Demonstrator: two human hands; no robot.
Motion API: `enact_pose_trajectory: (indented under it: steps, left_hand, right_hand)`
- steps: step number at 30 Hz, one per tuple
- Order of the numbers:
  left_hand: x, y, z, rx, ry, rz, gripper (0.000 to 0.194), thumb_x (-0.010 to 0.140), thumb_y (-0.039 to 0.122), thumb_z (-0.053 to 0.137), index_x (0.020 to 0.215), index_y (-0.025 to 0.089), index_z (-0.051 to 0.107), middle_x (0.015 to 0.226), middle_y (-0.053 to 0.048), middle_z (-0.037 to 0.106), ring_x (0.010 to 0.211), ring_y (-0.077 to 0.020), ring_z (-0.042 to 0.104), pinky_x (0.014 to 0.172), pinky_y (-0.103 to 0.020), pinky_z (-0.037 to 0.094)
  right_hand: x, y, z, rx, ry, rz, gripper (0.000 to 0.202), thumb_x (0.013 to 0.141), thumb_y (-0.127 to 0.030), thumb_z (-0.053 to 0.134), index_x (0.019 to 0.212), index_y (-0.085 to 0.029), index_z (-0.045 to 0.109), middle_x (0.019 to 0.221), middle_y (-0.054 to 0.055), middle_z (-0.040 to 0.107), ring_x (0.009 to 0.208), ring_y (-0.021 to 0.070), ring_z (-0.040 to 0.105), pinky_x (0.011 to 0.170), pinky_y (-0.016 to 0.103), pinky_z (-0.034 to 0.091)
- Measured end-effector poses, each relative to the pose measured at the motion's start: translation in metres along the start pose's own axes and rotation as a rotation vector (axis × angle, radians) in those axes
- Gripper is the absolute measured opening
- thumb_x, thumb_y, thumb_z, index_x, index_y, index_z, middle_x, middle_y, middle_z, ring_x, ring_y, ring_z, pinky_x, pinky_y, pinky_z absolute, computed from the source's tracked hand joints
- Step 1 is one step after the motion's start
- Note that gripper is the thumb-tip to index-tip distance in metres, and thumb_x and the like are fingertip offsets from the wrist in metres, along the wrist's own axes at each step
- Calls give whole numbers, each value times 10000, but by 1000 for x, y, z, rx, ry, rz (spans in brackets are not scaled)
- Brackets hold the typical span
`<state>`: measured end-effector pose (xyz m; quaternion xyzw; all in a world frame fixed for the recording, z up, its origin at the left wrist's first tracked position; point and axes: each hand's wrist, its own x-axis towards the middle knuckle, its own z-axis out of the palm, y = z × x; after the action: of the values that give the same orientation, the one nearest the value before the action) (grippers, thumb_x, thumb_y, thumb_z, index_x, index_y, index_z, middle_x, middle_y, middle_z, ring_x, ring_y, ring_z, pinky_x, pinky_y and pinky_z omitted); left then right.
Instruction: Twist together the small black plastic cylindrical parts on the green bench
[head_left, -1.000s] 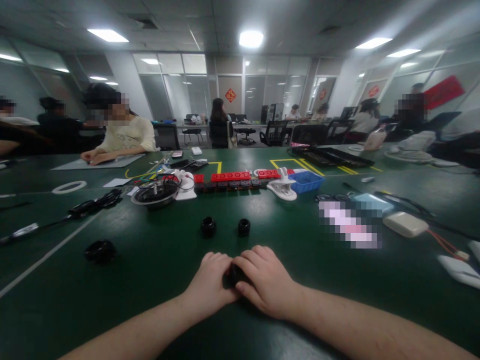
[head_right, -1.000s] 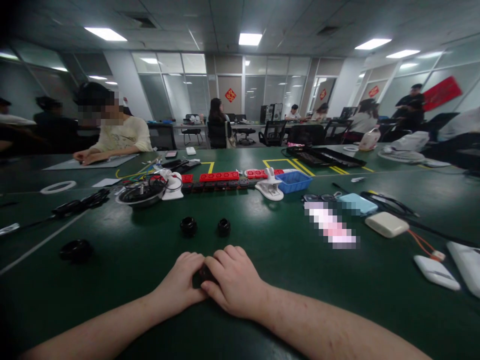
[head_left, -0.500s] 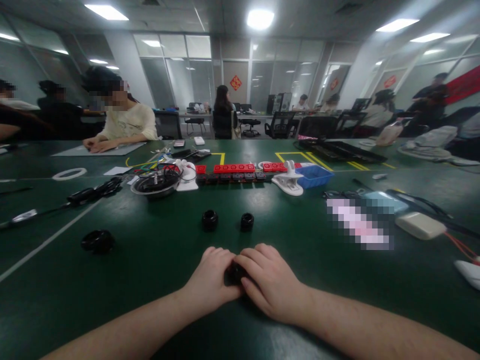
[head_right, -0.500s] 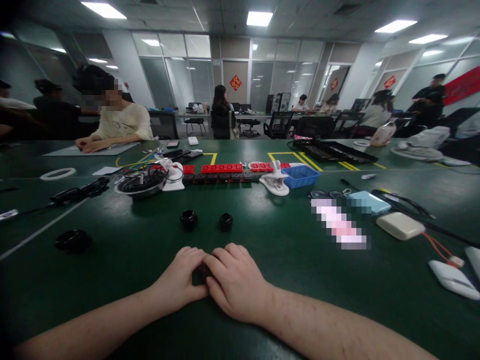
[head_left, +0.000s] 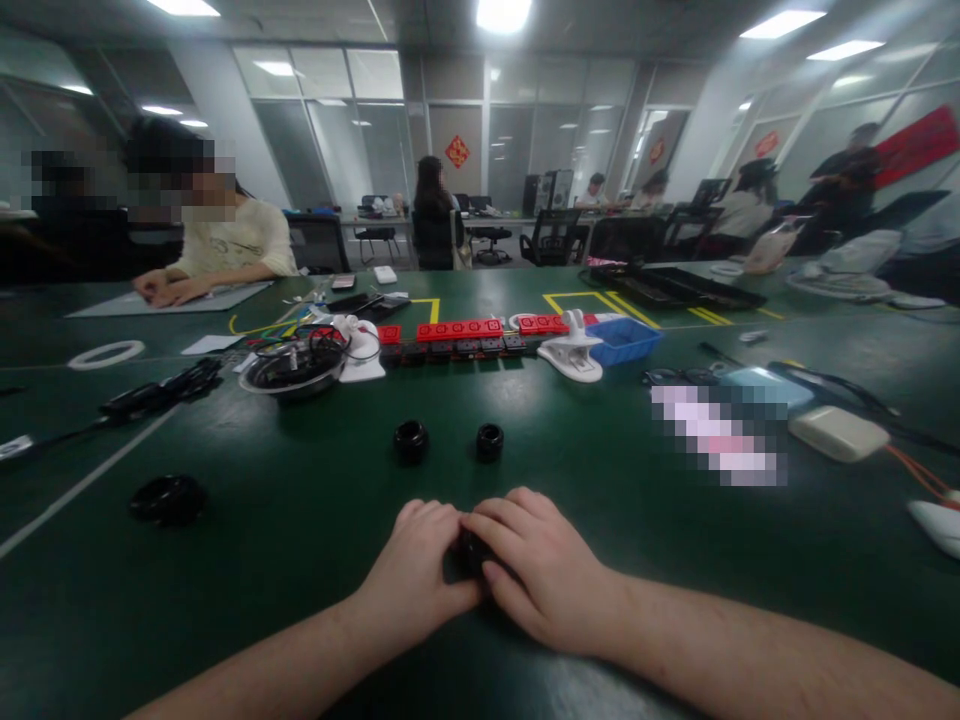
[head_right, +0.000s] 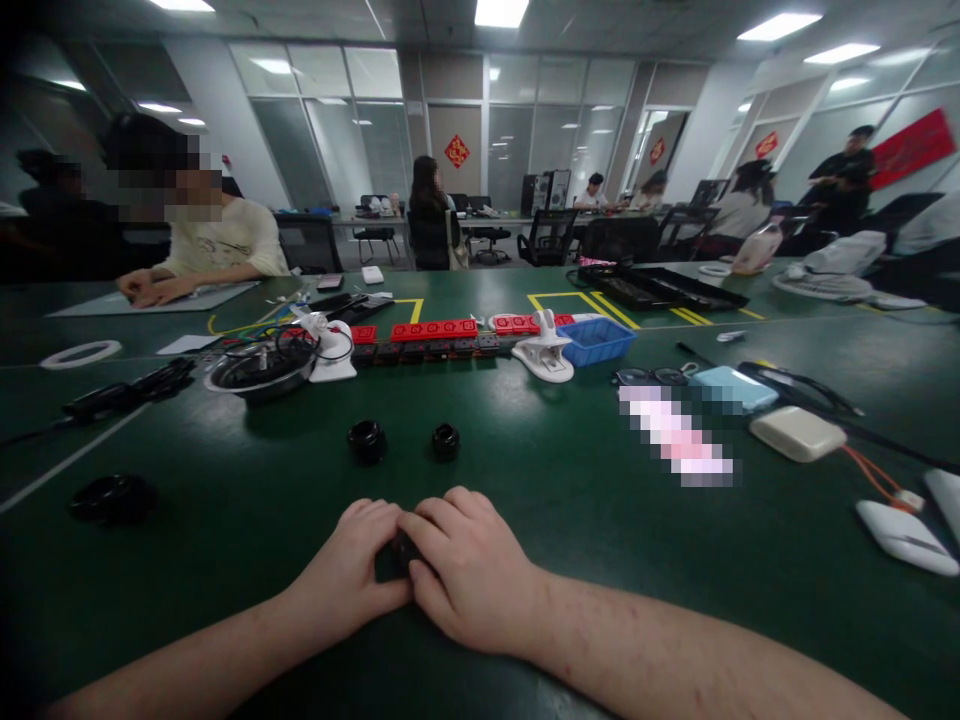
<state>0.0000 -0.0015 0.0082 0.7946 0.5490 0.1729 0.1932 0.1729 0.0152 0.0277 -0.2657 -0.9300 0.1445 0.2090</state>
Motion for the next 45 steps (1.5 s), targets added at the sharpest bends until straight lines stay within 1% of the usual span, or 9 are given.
enact_pose_trajectory:
  steps: [4, 11, 15, 21, 27, 33, 37, 40, 45]
  left_hand:
    - [1, 0, 1, 0, -4, 5, 132, 630, 242, 586, 681, 180, 481, 732, 7, 530, 726, -180, 483, 731, -334, 345]
    - [1, 1, 1, 14, 0, 6, 145, 633, 226, 583, 749, 184, 506, 768, -4, 532, 745, -188, 473, 733, -339, 349]
    - [1, 0, 2, 24, 15, 11, 143, 634, 233, 585, 736, 188, 496, 762, -3, 527, 737, -187, 467, 714, -335, 356]
    - [0, -1, 1, 38, 8, 8, 144, 641, 261, 587, 700, 186, 479, 733, 0, 514, 709, -182, 457, 697, -335, 356]
    - [0, 1, 0, 41, 15, 10, 147, 629, 244, 584, 672, 189, 455, 711, 7, 505, 696, -178, 459, 692, -329, 352]
    - [0, 1, 1, 40, 28, 12, 126, 632, 236, 570, 671, 189, 460, 700, 7, 508, 689, -177, 461, 692, -330, 350]
    - [0, 2, 0, 25, 18, 0, 108, 623, 221, 566, 681, 188, 481, 718, 4, 527, 709, -181, 469, 703, -331, 349]
    - [1, 2, 0, 2, 13, 3, 103, 619, 220, 573, 684, 189, 499, 727, 5, 536, 720, -184, 476, 711, -328, 346]
    - [1, 1, 1, -17, 21, -13, 80, 621, 202, 564, 637, 185, 488, 690, 11, 527, 690, -177, 474, 686, -316, 340]
  right_hand:
    - [-2, 0, 0, -16, 39, 33, 356, 806, -223, 411, 1142, -145, 498, 1035, 107, 490, 899, 216, 408, 789, 387, 372]
    - [-3, 0, -1, 11, 35, 37, 376, 800, -222, 404, 1157, -135, 488, 999, 105, 495, 884, 217, 406, 779, 390, 381]
    - [-4, 0, -1, 24, 49, 27, 372, 798, -223, 397, 1147, -129, 488, 989, 106, 503, 881, 217, 412, 775, 389, 385]
    - [-4, 1, 0, 39, 75, 13, 362, 787, -219, 406, 1129, -123, 476, 984, 99, 524, 880, 213, 422, 786, 386, 378]
    - [-3, 0, -1, -4, 65, -19, 338, 789, -212, 397, 1103, -117, 480, 964, 100, 543, 865, 212, 435, 779, 384, 371]
    - [-2, -2, -1, -35, 82, -57, 353, 792, -201, 377, 1120, -108, 468, 962, 106, 558, 855, 213, 432, 763, 376, 366]
    - [-2, -5, -1, -70, 74, -48, 349, 795, -240, 388, 1111, -117, 474, 984, 99, 566, 810, 211, 416, 723, 371, 338]
    - [-2, -8, -1, -109, 67, -51, 312, 786, -286, 404, 1038, -131, 502, 965, 88, 570, 773, 204, 403, 685, 362, 312]
    - [-1, -11, 0, -144, 50, -95, 238, 770, -306, 430, 919, -145, 524, 970, 72, 568, 766, 193, 399, 675, 350, 300]
